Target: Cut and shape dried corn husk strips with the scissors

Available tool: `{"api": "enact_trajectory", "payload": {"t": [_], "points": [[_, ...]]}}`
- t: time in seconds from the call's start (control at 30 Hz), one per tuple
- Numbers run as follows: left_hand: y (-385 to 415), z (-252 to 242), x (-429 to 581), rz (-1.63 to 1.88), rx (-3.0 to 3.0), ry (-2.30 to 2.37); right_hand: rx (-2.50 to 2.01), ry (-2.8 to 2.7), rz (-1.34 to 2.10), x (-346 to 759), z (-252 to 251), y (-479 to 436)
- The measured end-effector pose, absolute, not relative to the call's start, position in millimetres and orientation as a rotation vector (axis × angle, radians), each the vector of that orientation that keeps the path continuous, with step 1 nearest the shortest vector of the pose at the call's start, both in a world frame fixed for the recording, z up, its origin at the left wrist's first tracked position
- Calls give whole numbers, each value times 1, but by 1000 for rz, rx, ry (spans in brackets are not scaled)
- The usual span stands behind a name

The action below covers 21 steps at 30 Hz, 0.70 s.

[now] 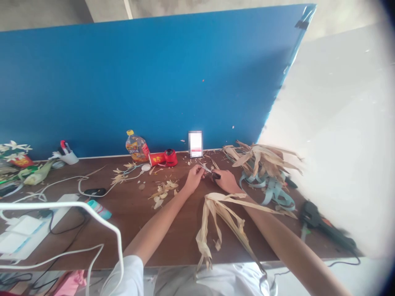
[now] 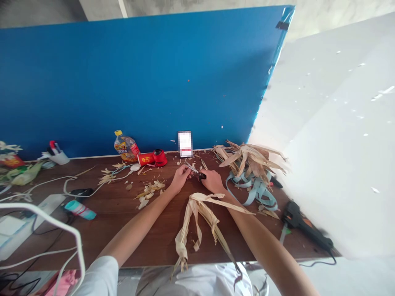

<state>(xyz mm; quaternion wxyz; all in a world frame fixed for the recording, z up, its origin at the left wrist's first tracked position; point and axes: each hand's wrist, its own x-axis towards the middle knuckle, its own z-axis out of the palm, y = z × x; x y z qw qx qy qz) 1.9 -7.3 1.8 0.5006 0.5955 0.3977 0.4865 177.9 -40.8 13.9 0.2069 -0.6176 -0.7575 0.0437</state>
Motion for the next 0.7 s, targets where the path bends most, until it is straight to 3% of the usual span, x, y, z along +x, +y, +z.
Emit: {"api": "enact_trajectory", "payload": {"t": [0.7], "points": [[-6, 0, 1, 1260, 1421, 956, -1749, -2097, 143, 176, 16, -42]]}}
